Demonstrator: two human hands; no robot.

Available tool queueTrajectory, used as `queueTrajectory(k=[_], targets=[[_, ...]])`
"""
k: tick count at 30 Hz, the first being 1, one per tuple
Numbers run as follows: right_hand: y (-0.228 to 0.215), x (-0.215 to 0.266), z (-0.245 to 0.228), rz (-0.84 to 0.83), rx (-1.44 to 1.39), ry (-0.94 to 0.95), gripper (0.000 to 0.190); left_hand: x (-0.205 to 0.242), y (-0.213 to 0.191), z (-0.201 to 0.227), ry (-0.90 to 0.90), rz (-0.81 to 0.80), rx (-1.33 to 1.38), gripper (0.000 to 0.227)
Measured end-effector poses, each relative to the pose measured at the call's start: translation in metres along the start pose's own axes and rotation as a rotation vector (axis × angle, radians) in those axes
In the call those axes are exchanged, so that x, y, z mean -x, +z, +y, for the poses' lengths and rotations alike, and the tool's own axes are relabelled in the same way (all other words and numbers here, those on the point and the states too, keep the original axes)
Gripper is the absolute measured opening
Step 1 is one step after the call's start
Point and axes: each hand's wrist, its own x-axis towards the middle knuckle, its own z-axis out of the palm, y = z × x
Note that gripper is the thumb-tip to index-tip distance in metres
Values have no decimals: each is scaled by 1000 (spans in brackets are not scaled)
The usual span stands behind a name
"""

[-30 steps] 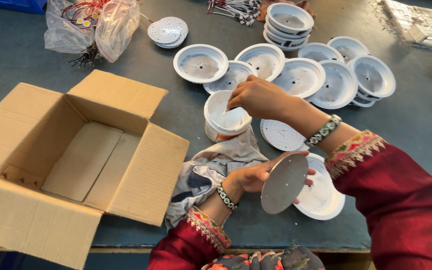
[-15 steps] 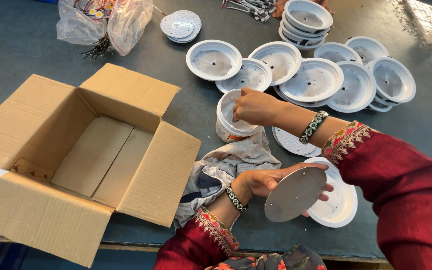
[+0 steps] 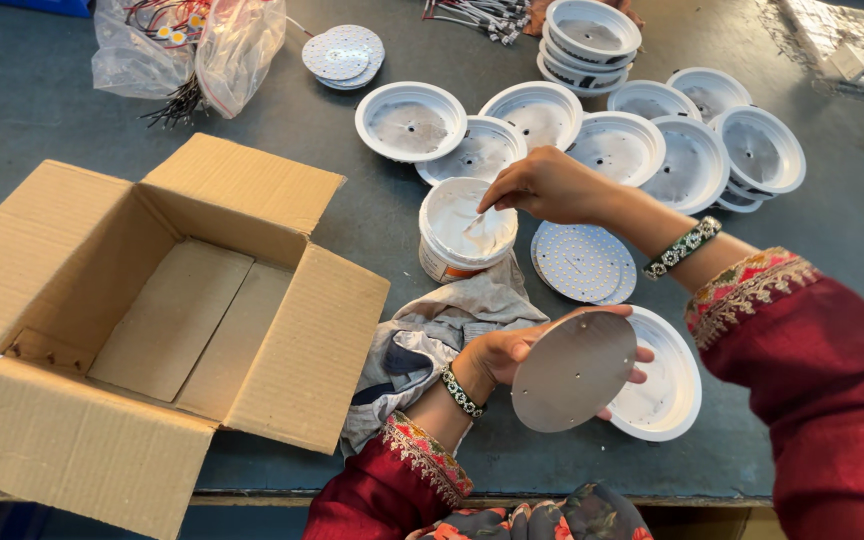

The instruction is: The person repeatedly picks up white circular LED light housings and applies a white paste-like compound to their inner surfaces using a small flat tool. The person dips the tool into a container of compound, spreads it inside each housing, and sets the treated units aside on the table.

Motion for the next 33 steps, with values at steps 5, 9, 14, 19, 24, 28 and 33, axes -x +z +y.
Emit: queueTrajectory(k=[5,9,14,19,24,28,33], targets=[[23,20,-2,130,-236,98,28,-1,-5,-5,35,-24,24,133],[39,19,-6,114,-259,130,22,-1,-8,-6,20,-17,9,133],[43,21,-7,107,-360,213,23,0,-10,-4,18,-6,-5,134],[46,29,-7,111,-493,202,22,-2,-8,-4,21,-3,-16,135],[40,41,9,188,-787,194,19,-2,-3,-1,49,57,-1,136],[37,48,37,439,-944,275,22,-4,-6,-8,108,64,163,129],[41,57,57,515,-1071,468,31,-7,-10,-13,119,-29,210,127]])
